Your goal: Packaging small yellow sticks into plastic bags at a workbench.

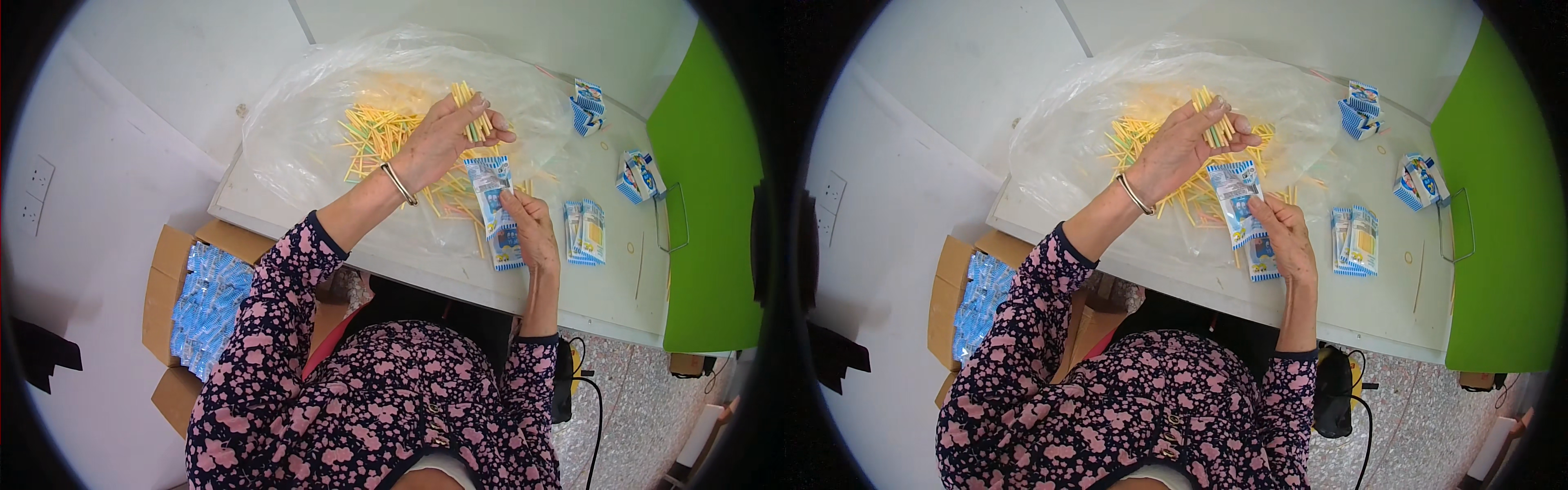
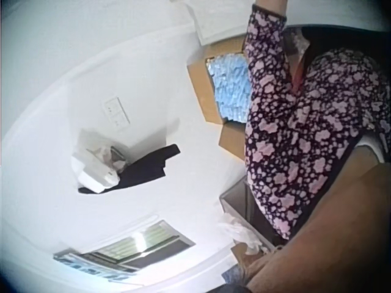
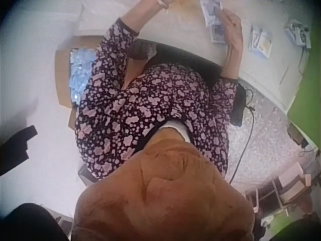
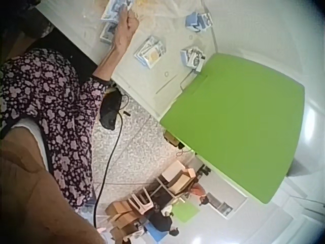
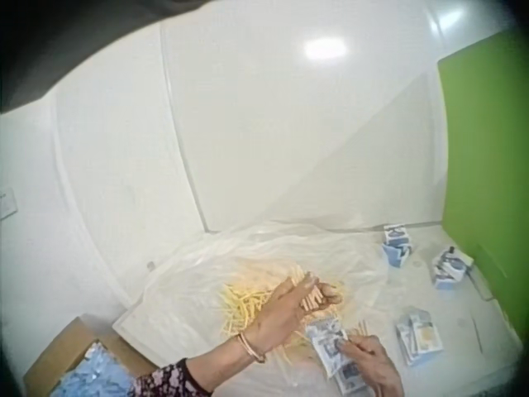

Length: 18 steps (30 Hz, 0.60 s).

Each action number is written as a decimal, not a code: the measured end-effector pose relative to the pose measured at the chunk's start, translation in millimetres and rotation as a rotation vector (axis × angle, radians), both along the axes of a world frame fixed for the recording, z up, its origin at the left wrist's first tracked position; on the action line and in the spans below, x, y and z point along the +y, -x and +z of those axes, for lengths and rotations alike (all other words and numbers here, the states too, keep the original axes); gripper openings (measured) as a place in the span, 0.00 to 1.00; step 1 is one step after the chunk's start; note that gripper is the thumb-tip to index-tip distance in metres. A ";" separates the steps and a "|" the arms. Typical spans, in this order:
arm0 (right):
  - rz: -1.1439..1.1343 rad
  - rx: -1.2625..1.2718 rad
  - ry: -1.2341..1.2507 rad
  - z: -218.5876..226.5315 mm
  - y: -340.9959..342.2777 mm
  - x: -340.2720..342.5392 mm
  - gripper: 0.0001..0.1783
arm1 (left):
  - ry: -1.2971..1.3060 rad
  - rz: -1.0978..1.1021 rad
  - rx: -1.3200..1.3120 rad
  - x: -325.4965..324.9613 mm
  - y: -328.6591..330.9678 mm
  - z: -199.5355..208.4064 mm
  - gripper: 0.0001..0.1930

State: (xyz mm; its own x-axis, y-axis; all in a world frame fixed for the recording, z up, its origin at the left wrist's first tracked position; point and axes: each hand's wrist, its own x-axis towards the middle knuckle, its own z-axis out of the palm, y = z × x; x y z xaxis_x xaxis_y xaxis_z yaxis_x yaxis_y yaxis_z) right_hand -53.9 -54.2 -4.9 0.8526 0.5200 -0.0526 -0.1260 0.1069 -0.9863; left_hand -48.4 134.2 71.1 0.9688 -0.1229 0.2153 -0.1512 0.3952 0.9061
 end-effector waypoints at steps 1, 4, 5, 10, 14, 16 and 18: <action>0.009 0.005 -0.031 0.3 0.7 -0.5 0.14 | -0.001 -0.001 0.002 -2.6 0.9 -1.2 0.13; 0.026 0.023 -0.072 -1.4 1.2 -2.1 0.14 | -0.020 -0.030 0.032 -8.4 5.9 -5.1 0.14; 0.035 0.035 -0.082 -2.6 0.8 -3.1 0.14 | -0.034 -0.057 0.032 -8.9 8.7 -6.2 0.15; 0.066 0.050 -0.157 -15.8 -4.2 -8.8 0.13 | -0.152 -0.108 -0.032 -6.4 8.5 -12.2 0.17; 0.100 0.086 -0.164 -15.6 -3.8 -13.1 0.13 | -0.265 -0.112 -0.084 -2.3 9.4 -9.2 0.17; 0.123 0.076 -0.159 -14.4 -3.7 -14.4 0.13 | -0.364 -0.122 -0.109 -2.5 11.7 -7.9 0.17; 0.145 0.065 -0.153 -15.9 -3.6 -15.6 0.12 | -0.392 -0.125 -0.037 -5.4 16.7 -6.7 0.17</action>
State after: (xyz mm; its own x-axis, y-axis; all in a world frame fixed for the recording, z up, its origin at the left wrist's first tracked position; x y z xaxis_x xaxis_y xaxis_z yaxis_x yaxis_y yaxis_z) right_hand -50.3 -69.8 -20.8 0.7654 0.6433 -0.0157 -0.2138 0.2312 -0.9491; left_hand -65.1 128.7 64.4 0.9337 -0.3187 0.1632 -0.1593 0.0385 0.9865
